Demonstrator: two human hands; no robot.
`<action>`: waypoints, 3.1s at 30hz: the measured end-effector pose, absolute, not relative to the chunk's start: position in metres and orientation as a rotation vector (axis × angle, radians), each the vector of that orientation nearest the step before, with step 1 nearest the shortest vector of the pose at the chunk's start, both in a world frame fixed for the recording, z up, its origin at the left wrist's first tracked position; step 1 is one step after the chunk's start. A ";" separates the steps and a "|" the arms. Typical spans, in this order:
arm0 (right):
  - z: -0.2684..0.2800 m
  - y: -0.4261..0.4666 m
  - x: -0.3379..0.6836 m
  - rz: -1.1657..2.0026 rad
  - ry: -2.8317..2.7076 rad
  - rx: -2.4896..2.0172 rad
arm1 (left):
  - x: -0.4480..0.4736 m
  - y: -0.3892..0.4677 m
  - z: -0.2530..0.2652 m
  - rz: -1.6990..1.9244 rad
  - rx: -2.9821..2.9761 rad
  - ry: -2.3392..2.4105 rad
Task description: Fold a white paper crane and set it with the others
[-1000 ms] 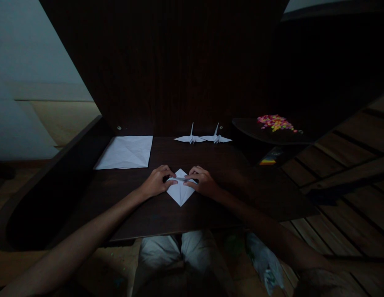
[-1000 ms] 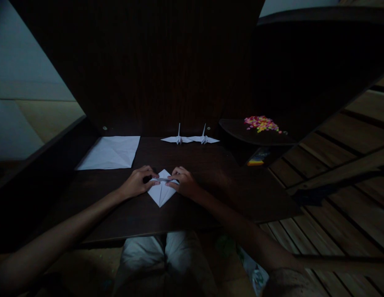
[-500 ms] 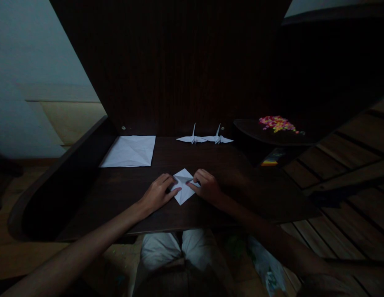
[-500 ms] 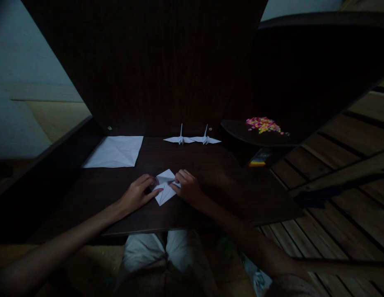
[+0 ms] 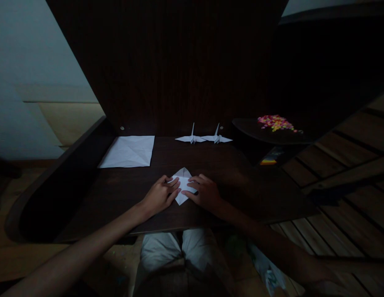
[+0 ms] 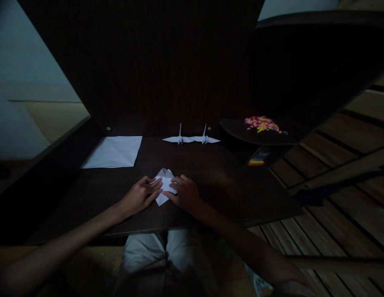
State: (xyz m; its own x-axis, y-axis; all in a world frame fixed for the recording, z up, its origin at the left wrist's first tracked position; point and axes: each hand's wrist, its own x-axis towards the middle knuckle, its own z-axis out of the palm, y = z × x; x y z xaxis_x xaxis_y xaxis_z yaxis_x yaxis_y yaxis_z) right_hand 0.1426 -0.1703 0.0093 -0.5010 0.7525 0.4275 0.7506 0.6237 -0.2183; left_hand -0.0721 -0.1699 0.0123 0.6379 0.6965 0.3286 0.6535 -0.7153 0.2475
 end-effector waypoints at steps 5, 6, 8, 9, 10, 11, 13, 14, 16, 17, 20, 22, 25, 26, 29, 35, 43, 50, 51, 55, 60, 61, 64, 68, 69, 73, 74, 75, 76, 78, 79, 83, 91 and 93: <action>0.008 -0.173 0.143 -0.008 -2.334 -1.162 | -0.075 -0.173 0.014 0.576 2.726 1.136; 0.008 -0.174 0.143 -0.008 -2.327 -1.151 | -0.075 -0.174 0.015 0.557 2.735 1.149; 0.007 -0.176 0.143 0.002 -2.324 -1.141 | -0.075 -0.176 0.017 0.519 2.753 1.193; 0.006 -0.177 0.143 0.005 -2.324 -1.143 | -0.075 -0.177 0.017 0.505 2.759 1.218; 0.006 -0.177 0.143 0.006 -2.324 -1.148 | -0.074 -0.178 0.018 0.497 2.764 1.238; 0.005 -0.178 0.143 0.004 -2.321 -1.153 | -0.074 -0.179 0.019 0.496 2.767 1.254; 0.004 -0.179 0.143 -0.009 -2.312 -1.153 | -0.073 -0.181 0.019 0.512 2.769 1.280; 0.004 -0.180 0.143 -0.017 -2.305 -1.149 | -0.072 -0.182 0.019 0.522 2.768 1.294; 0.003 -0.182 0.142 -0.029 -2.293 -1.150 | -0.071 -0.184 0.017 0.537 2.764 1.328; 0.004 -0.183 0.142 -0.029 -2.290 -1.158 | -0.071 -0.185 0.016 0.544 2.761 1.339; 0.004 -0.186 0.141 -0.019 -2.287 -1.204 | -0.070 -0.187 0.014 0.565 2.756 1.352; 0.004 -0.187 0.140 -0.021 -2.275 -1.216 | -0.069 -0.187 0.013 0.562 2.763 1.356; 0.004 -0.189 0.139 -0.029 -2.255 -1.207 | -0.068 -0.188 0.013 0.537 2.779 1.370; 0.004 -0.189 0.138 -0.027 -2.252 -1.208 | -0.068 -0.189 0.013 0.529 2.780 1.376; 0.006 -0.190 0.137 -0.018 -2.253 -1.223 | -0.067 -0.190 0.013 0.523 2.771 1.392; 0.009 -0.191 0.138 0.039 -2.292 -1.244 | -0.070 -0.183 0.017 0.680 2.613 1.324; 0.012 -0.190 0.140 0.045 -2.348 -1.258 | -0.084 -0.148 0.034 0.919 2.340 1.432; 0.021 -0.179 0.141 0.080 -2.444 -1.261 | -0.075 -0.109 0.046 0.786 2.381 1.069; 0.022 -0.177 0.141 0.089 -2.452 -1.264 | -0.074 -0.105 0.047 0.787 2.368 1.025; 0.022 -0.171 0.141 0.105 -2.480 -1.250 | -0.073 -0.095 0.046 0.858 2.275 0.993; 0.014 -0.167 0.144 0.059 -2.420 -1.153 | -0.075 -0.100 0.037 0.978 2.244 1.039; 0.013 -0.165 0.145 0.060 -2.401 -1.129 | -0.075 -0.102 0.036 0.989 2.257 1.029; 0.018 -0.154 0.150 0.127 -2.320 -1.125 | -0.074 -0.107 0.035 1.017 2.297 0.992; 0.030 -0.134 0.158 0.190 -2.253 -1.140 | -0.074 -0.109 0.036 1.003 2.355 0.947; 0.031 -0.130 0.160 0.209 -2.287 -1.095 | -0.075 -0.109 0.037 0.976 2.376 0.912; 0.031 -0.119 0.164 0.332 -2.474 -0.860 | -0.080 -0.111 0.035 0.800 2.456 0.718; 0.029 -0.118 0.165 0.354 -2.510 -0.824 | -0.081 -0.112 0.034 0.755 2.479 0.692; 0.028 -0.117 0.165 0.364 -2.537 -0.803 | -0.083 -0.114 0.033 0.709 2.506 0.685; 0.027 -0.117 0.166 0.361 -2.558 -0.797 | -0.084 -0.116 0.032 0.663 2.537 0.693; 0.025 -0.118 0.167 0.317 -2.594 -0.815 | -0.086 -0.121 0.032 0.566 2.593 0.750; 0.024 -0.119 0.167 0.281 -2.612 -0.829 | -0.086 -0.124 0.033 0.517 2.618 0.774; 0.022 -0.129 0.166 0.127 -2.672 -0.834 | -0.081 -0.136 0.037 0.353 2.693 0.829; 0.017 -0.147 0.158 0.093 -2.653 -0.939 | -0.072 -0.143 0.035 0.299 2.724 0.937; 0.016 -0.148 0.158 0.110 -2.639 -0.963 | -0.072 -0.143 0.036 0.296 2.727 0.932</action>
State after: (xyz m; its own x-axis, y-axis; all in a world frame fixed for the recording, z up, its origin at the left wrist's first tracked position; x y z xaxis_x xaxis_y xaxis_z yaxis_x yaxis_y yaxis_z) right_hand 0.1582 -0.1479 0.0163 -0.7177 0.6383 0.2783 0.6130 0.7687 -0.1824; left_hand -0.0721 -0.1429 0.0357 0.7756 0.6212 0.1118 0.5718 -0.7665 0.2925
